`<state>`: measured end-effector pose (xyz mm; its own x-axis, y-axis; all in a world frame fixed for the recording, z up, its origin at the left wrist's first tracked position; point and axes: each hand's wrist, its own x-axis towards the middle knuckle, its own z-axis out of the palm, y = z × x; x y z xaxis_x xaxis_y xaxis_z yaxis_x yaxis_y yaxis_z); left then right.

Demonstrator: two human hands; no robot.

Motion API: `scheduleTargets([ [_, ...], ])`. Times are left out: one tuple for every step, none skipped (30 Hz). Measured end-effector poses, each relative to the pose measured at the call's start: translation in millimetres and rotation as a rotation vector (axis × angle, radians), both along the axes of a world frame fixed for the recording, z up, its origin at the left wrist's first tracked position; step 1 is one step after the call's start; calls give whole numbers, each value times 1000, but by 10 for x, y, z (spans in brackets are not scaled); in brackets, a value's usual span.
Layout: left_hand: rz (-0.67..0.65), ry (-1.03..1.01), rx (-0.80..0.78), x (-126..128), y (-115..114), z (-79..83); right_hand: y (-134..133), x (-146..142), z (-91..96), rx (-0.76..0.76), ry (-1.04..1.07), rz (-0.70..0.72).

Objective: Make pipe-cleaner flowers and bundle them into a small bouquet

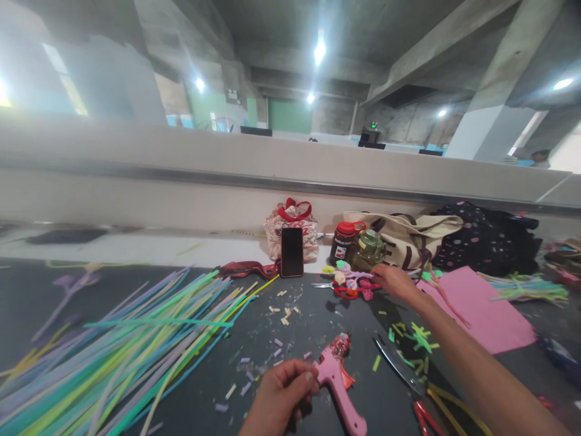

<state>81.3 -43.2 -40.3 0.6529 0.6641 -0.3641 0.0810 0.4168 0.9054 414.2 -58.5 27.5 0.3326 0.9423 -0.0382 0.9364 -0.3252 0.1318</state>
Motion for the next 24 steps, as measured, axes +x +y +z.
scheduleTargets([
  [2, -2, -3, 1, -3, 1, -50, 35, -8, -5, -6, -20],
  [0, -4, -8, 2, -8, 6, -94, 62, -26, -10, -13, -43],
  [-4, -4, -15, 2, -13, 13, -129, 80, -54, -14, -20, -65],
  [-8, -4, -24, 3, -18, 22, -154, 88, -90, -18, -27, -82],
  [-11, -7, -32, 4, -22, 32, -169, 89, -130, -22, -34, -96],
  [-14, -13, -36, 4, -25, 40, -175, 84, -172, -26, -39, -106],
  [-16, -17, -36, 5, -27, 46, -173, 74, -213, -31, -46, -113],
  [-16, -21, -33, 5, -27, 49, -164, 63, -252, -36, -53, -122],
  [-15, -22, -29, 5, -24, 48, -152, 51, -286, -41, -61, -131],
  [-14, -22, -25, 5, -21, 44, -140, 40, -313, -45, -69, -140],
  [-14, -19, -23, 5, -16, 37, -128, 30, -331, -46, -76, -144],
  [-13, -13, -21, 5, -12, 28, -120, 21, -340, -45, -81, -145],
  [-13, -4, -20, 6, -8, 18, -114, 13, -339, -40, -84, -141],
  [-14, 7, -19, 6, -5, 10, -112, 4, -327, -33, -85, -133],
  [-16, 17, -18, 6, -5, 5, -111, -7, -308, -22, -85, -123],
  [-17, 25, -16, 7, -6, 3, -108, -22, -282, -9, -84, -111],
  [-18, 30, -13, 7, -10, 6, -101, -41, -253, 6, -82, -98],
  [-18, 30, -10, 7, -16, 12, -89, -65, -225, 22, -80, -85],
  [-18, 27, -7, 8, -22, 20, -68, -93, -202, 37, -78, -73],
  [-17, 21, -5, 8, -28, 31, -39, -124, -187, 50, -77, -65],
  [-17, 17, -3, 8, -33, 41, -4, -156, -182, 59, -77, -60],
  [-17, 13, -2, 8, -36, 49, 36, -188, -187, 66, -77, -61],
  [-17, 9, -2, 9, -36, 54, 77, -216, -200, 68, -79, -65],
  [-17, 6, -2, 9, -33, 55, 114, -242, -219, 67, -82, -72],
])
